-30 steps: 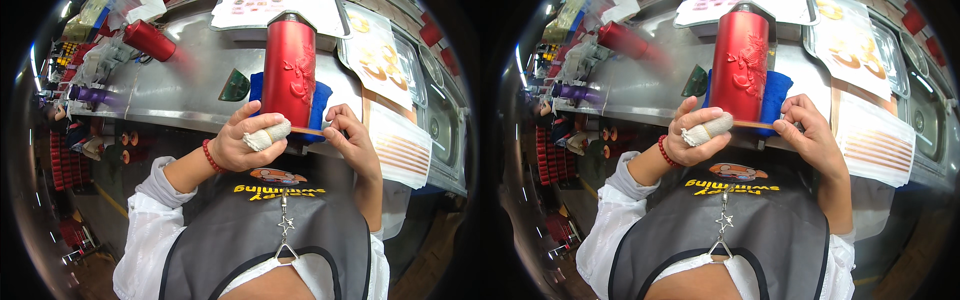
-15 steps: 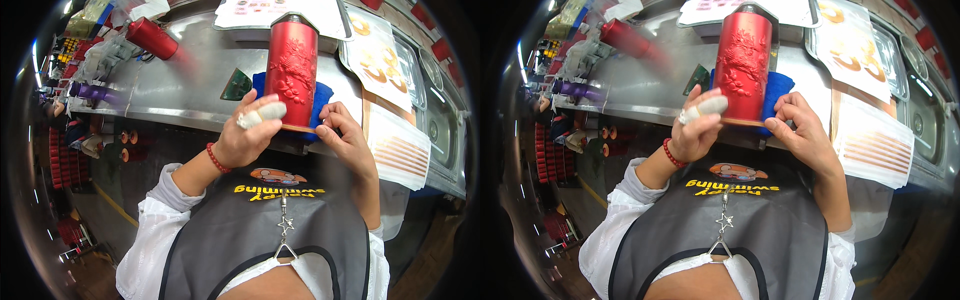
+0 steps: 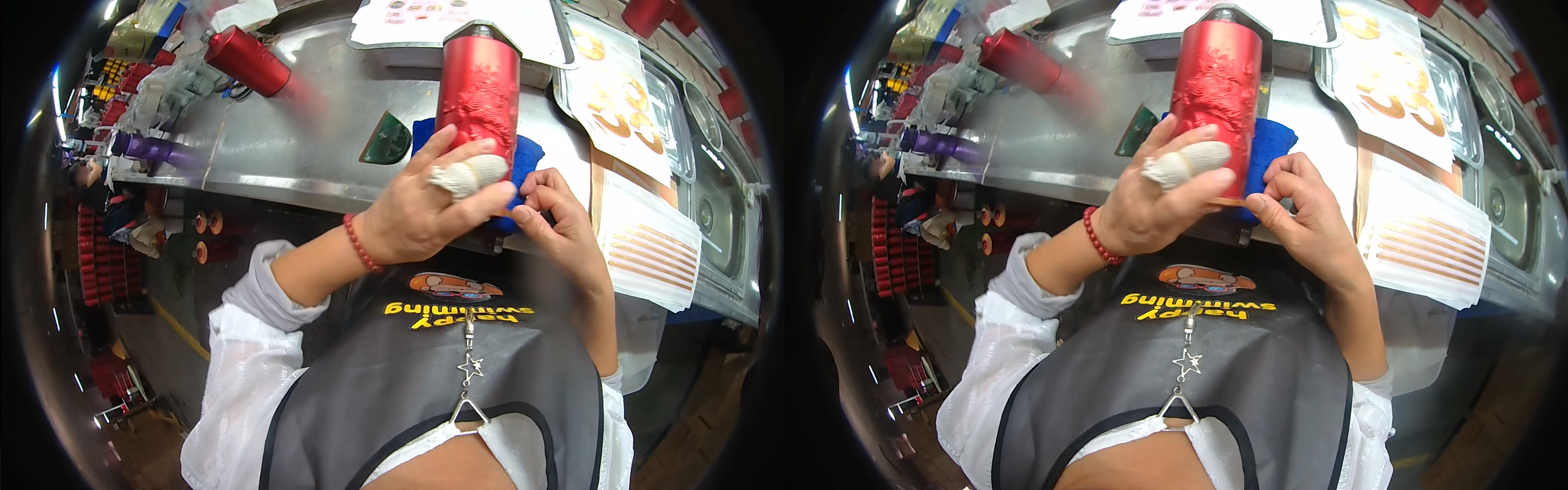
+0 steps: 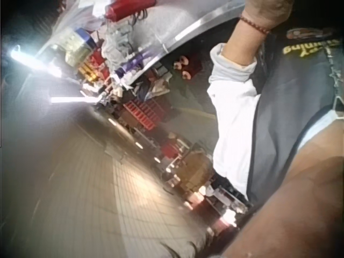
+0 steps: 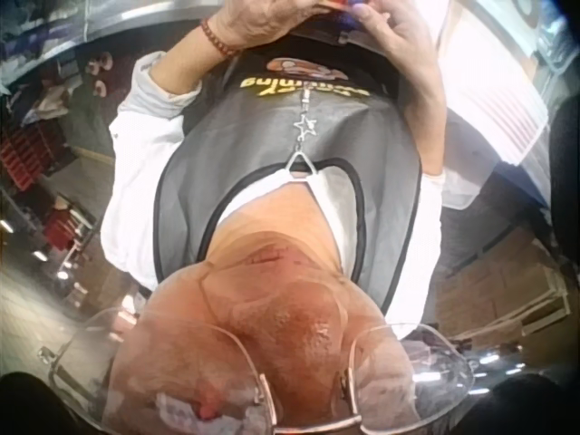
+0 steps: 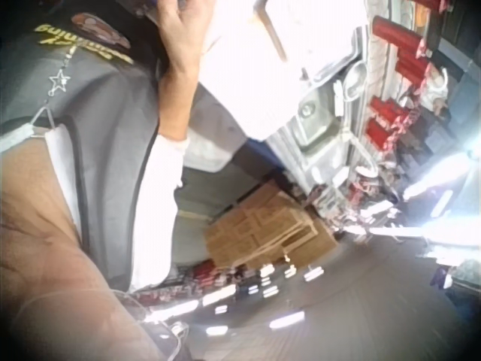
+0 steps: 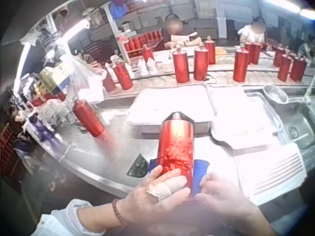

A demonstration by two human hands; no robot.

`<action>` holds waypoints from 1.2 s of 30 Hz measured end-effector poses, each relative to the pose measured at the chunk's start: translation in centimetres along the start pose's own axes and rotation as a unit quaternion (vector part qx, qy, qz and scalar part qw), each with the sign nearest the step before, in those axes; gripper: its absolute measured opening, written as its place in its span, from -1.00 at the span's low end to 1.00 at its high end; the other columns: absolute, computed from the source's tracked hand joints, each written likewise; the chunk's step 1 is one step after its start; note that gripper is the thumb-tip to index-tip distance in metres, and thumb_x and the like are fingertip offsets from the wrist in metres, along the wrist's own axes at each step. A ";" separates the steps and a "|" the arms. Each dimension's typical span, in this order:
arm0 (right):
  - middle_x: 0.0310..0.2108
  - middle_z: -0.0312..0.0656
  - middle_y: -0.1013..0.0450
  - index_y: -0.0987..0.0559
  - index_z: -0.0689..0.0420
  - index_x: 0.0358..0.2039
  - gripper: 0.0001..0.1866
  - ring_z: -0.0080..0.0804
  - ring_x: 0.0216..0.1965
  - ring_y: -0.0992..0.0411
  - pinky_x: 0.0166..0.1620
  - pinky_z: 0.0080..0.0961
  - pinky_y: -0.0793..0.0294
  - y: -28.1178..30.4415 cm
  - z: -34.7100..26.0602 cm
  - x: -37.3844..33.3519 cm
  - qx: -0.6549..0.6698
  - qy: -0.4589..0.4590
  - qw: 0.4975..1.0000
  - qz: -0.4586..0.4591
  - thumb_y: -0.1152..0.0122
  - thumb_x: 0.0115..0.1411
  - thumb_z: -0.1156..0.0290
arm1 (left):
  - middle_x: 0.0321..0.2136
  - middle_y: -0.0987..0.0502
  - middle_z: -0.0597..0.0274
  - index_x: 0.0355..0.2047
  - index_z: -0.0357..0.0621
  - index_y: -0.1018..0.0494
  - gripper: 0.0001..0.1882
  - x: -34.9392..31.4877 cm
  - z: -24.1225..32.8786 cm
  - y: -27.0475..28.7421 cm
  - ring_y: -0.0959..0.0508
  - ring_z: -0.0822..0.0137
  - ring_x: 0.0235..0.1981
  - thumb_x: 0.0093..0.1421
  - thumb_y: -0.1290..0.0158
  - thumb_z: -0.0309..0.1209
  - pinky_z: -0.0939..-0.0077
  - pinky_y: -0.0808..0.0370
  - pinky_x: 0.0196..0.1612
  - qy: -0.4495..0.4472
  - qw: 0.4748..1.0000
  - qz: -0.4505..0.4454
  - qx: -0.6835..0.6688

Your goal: The person applies decorative stickers to red cylindrical containers. They peel stickers from a sheet, align them on the container body, and smooth them down with a green sponge. The person also wipes the container top and handles the container repeatedly.

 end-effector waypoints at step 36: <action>-0.21 -0.12 -0.36 -0.43 0.15 -0.49 -0.67 -0.06 -0.07 -0.34 -0.01 -0.17 -0.35 -2.8 -1.8 0.5 -0.248 0.239 0.927 0.146 -0.51 -0.13 0.49 | 0.28 -0.22 -0.25 0.38 -0.44 -0.01 -0.02 -2.9 -0.4 -0.5 -0.27 -0.05 0.31 0.24 -0.22 0.00 0.20 -0.17 0.35 0.307 0.896 0.087 -0.309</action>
Point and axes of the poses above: each hand's wrist, its own x-axis towards the middle knuckle, its own y-axis out of the back of the hand, z = x × y, the point moved 2 cm from there along x, towards the middle knuckle
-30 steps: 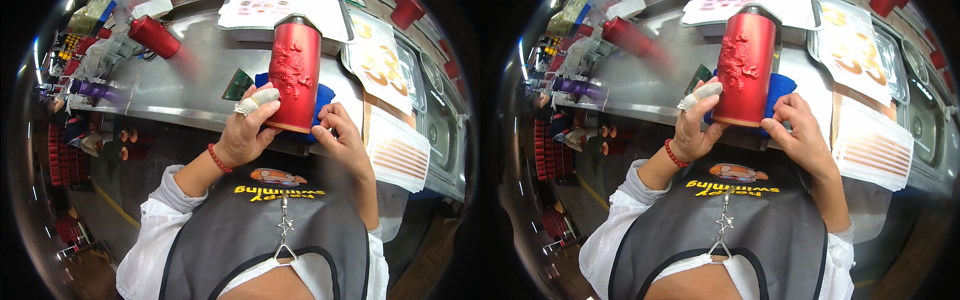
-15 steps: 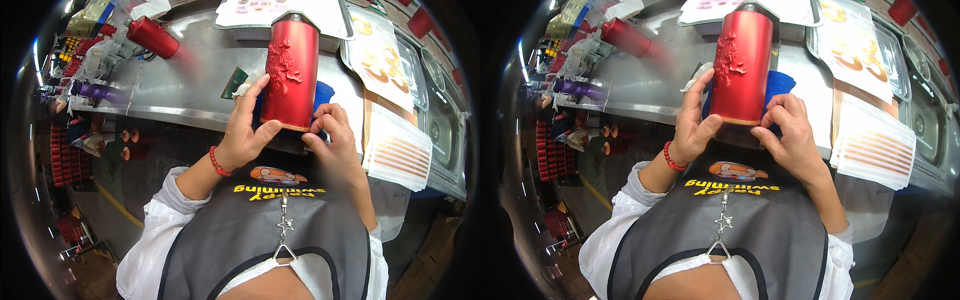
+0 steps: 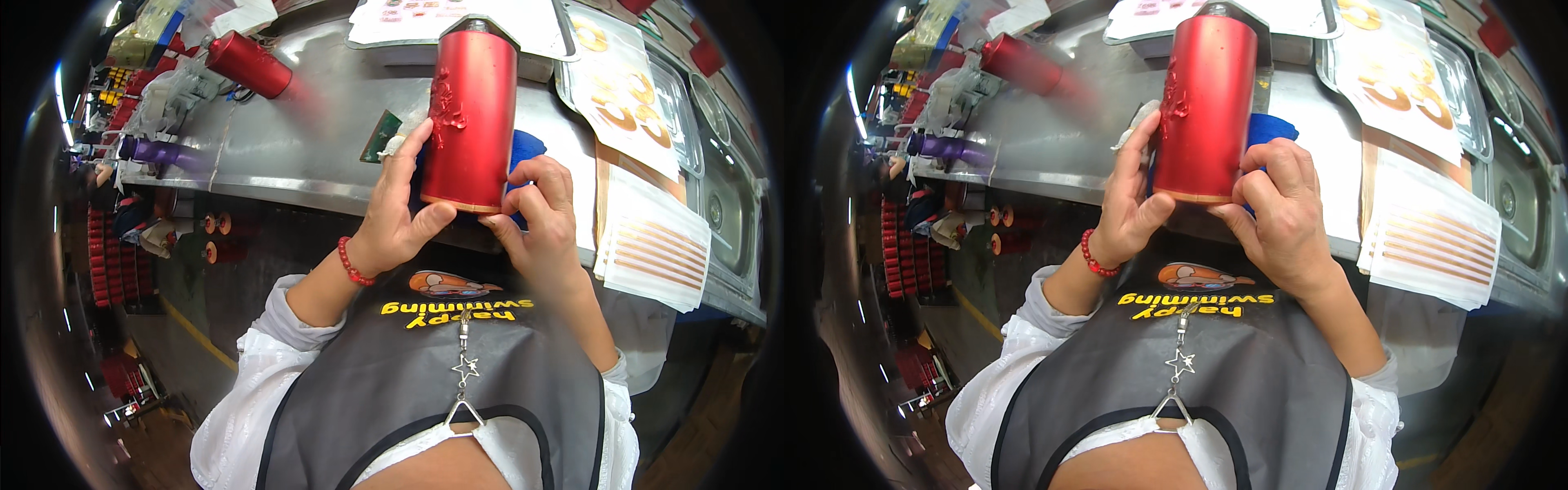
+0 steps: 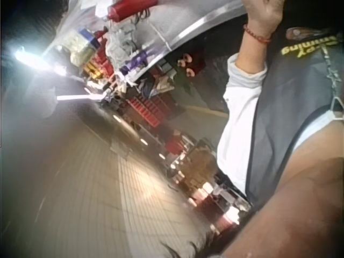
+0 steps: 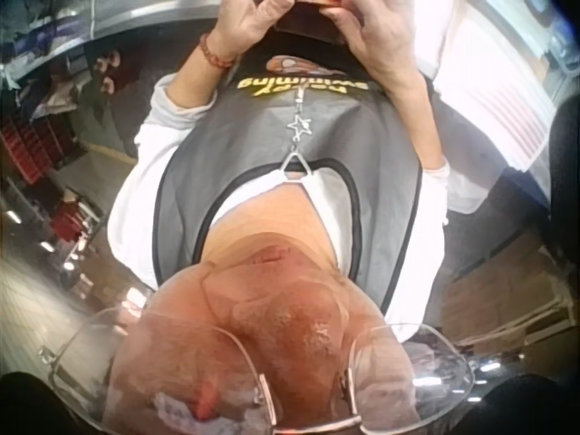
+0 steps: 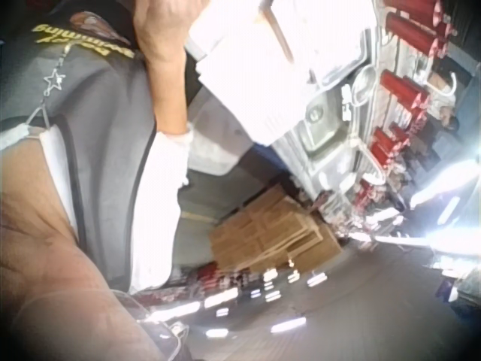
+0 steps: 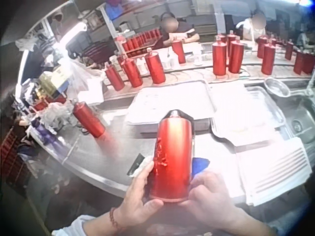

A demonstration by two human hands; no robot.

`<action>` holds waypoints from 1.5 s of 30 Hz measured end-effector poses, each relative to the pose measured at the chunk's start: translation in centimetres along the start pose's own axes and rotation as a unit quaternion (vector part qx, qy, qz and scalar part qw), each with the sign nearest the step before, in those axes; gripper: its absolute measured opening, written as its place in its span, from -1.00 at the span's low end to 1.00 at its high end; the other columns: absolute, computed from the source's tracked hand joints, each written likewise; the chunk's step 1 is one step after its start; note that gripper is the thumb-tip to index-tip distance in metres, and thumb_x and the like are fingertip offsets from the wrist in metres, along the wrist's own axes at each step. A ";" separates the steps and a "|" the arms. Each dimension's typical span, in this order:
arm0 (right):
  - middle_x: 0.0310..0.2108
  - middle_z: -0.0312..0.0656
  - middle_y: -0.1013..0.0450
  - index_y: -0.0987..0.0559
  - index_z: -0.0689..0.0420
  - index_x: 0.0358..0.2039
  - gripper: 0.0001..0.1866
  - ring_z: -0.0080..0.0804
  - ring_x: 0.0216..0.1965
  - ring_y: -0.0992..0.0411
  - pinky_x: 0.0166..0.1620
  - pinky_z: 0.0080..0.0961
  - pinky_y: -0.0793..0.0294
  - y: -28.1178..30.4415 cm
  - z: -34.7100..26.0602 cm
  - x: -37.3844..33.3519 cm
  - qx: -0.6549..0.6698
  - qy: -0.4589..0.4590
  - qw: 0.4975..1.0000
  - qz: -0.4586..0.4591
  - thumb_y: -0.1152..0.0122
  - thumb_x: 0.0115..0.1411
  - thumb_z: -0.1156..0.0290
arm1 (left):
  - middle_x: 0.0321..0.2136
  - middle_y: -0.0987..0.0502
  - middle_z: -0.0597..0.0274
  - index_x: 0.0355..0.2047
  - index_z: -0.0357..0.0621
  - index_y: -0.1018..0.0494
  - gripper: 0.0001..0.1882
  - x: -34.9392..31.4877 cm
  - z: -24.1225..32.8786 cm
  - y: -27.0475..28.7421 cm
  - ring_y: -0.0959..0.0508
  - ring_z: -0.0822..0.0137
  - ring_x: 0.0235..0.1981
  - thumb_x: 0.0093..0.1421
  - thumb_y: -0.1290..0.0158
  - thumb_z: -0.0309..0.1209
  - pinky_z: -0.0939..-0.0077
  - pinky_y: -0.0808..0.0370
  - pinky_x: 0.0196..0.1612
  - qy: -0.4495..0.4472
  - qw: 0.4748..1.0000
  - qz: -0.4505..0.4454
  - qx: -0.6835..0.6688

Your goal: The person applies decorative stickers to red cylindrical containers. They peel stickers from a sheet, align them on the container body, and smooth them down with a green sponge. The person also wipes the container top and handles the container repeatedly.

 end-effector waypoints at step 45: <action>-0.18 -0.11 -0.38 -0.43 0.11 -0.45 -0.58 -0.07 -0.06 -0.36 0.01 -0.20 -0.32 -1.5 -0.1 0.1 -0.012 0.025 0.999 0.041 -0.58 -0.09 0.28 | 0.29 -0.21 -0.08 0.36 -0.30 -0.10 -0.21 -1.3 -1.9 1.4 -0.19 0.12 0.34 0.36 -0.06 -0.01 0.27 -0.09 0.39 0.050 0.993 0.058 -0.091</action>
Point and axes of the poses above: each hand's wrist, its own x-axis towards the middle knuckle, its own y-axis out of the back of the hand, z = x × y, the point moved 2 cm from there along x, towards the middle knuckle
